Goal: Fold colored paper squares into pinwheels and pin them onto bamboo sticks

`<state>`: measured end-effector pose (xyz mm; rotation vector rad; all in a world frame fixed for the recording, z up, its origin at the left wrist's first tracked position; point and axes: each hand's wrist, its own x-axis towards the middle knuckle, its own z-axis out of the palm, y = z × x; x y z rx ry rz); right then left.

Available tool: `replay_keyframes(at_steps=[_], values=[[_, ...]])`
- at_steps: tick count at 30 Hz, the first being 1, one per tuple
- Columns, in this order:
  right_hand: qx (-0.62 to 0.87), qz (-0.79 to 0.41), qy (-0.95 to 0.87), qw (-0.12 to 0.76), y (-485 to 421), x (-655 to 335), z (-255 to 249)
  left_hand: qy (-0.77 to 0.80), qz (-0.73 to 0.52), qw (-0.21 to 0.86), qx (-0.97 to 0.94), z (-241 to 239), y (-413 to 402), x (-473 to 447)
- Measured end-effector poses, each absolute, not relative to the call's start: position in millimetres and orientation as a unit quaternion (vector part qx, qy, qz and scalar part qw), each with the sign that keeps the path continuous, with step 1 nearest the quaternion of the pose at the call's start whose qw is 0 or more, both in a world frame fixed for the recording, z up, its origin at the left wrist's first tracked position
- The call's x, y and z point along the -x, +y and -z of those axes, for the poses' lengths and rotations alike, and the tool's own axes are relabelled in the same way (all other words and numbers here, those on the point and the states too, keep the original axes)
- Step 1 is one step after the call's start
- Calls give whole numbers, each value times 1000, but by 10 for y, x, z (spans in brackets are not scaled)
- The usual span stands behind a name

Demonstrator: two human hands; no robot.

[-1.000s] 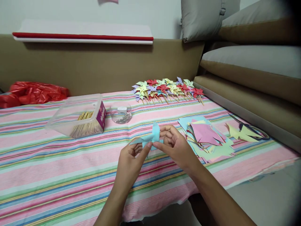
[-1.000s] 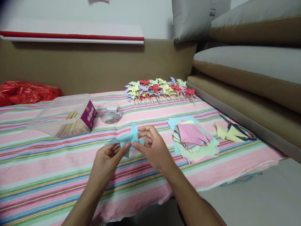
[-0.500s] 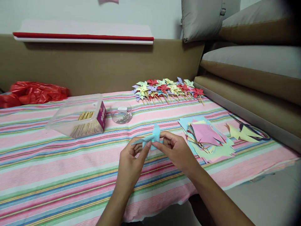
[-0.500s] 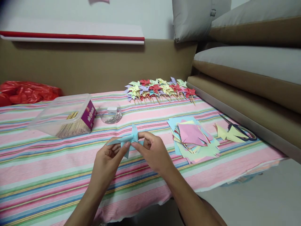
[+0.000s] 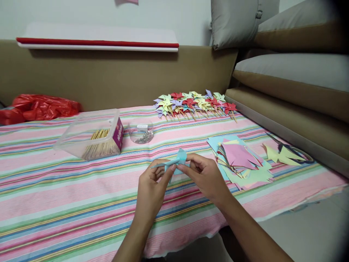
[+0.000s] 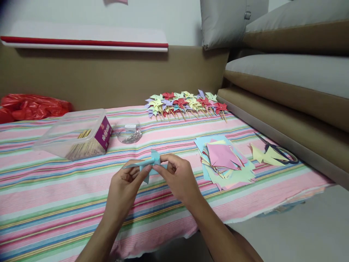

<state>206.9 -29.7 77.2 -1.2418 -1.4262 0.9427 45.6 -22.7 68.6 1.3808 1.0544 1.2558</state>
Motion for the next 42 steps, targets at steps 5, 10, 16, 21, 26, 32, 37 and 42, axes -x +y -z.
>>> replay_keyframes(at_steps=[5, 10, 16, 21, 26, 32, 37, 42], values=[[510, -387, -586, 497, -280, -2054, -763, 430, -518, 464, -576, -654, -225, -467], [506, -341, -608, 507, -293, -2052, -761, 428, -522, 414, -611, -646, -212, -437], [420, -197, -705, 536, -341, -2110, -792, 374, -482, 230, -758, -718, -246, -267], [359, -126, -749, 542, -352, -2129, -782, 334, -478, 168, -795, -739, -248, -195], [353, -104, -766, 527, -358, -2130, -744, 327, -474, 157, -802, -741, -233, -176], [367, -115, -764, 519, -344, -2118, -726, 349, -478, 204, -780, -709, -222, -164], [373, -147, -776, 486, -270, -2060, -864, 380, -483, 257, -746, -768, -200, -92], [399, -220, -775, 438, -125, -1930, -906, 431, -450, 294, -725, -827, -141, -20]])
